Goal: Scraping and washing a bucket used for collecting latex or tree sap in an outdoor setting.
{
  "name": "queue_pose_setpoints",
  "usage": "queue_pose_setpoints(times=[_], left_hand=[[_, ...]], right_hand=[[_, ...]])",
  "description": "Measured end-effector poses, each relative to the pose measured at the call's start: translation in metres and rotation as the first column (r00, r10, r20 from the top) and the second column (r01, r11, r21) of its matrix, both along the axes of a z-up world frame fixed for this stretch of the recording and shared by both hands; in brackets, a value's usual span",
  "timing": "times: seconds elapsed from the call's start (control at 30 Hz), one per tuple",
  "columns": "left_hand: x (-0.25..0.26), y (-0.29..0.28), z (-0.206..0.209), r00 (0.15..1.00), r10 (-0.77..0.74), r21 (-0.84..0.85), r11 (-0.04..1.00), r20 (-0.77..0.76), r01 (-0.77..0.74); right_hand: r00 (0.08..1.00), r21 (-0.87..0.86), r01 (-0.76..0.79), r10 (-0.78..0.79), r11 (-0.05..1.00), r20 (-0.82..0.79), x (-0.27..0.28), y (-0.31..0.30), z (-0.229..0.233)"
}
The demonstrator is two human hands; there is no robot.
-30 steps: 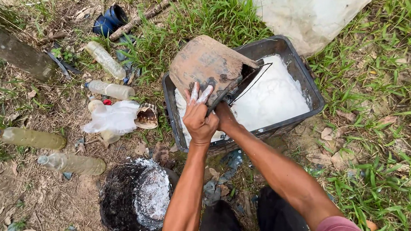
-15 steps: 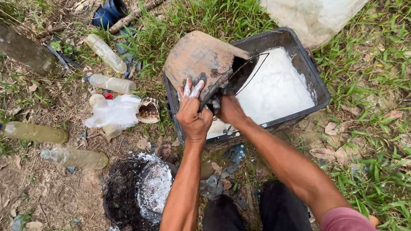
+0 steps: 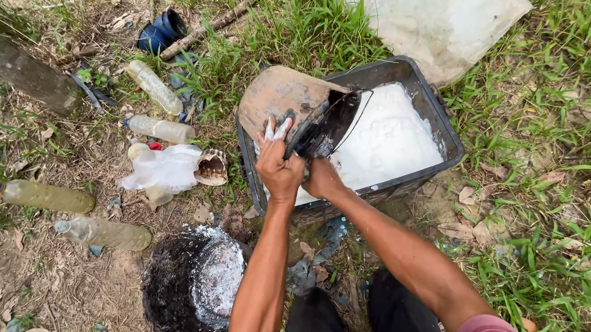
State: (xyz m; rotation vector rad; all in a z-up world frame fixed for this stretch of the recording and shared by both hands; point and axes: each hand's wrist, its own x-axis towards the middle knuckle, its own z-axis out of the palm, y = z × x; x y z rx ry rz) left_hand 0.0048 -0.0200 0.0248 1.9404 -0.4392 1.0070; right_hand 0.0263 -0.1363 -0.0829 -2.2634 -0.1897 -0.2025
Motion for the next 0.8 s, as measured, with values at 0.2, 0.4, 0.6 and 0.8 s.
queue_pose_setpoints(times=[0.2,0.4,0.6,0.8], left_hand=[[-0.003,0.021,0.002,0.992,0.089,-0.171,0.980,-0.095,-0.104],[0.023,0.050,-0.060,0.967,0.040,-0.590,0.785,-0.252,-0.186],[0.013,0.060,-0.058,0.946,0.004,-0.727,0.639,-0.325,-0.252],[0.012,0.061,-0.090,0.938,-0.071,-0.682,0.706,-0.339,-0.193]], right_hand=[[0.998,0.185,0.051,-0.046,0.981,-0.033,-0.007,-0.034,-0.007],[0.926,0.584,0.298,-0.378,0.755,0.017,0.021,-0.089,0.000],[0.907,0.734,0.229,-0.413,0.639,0.076,0.030,-0.121,0.050],[0.982,0.840,0.094,-0.189,0.535,0.011,0.075,-0.155,0.078]])
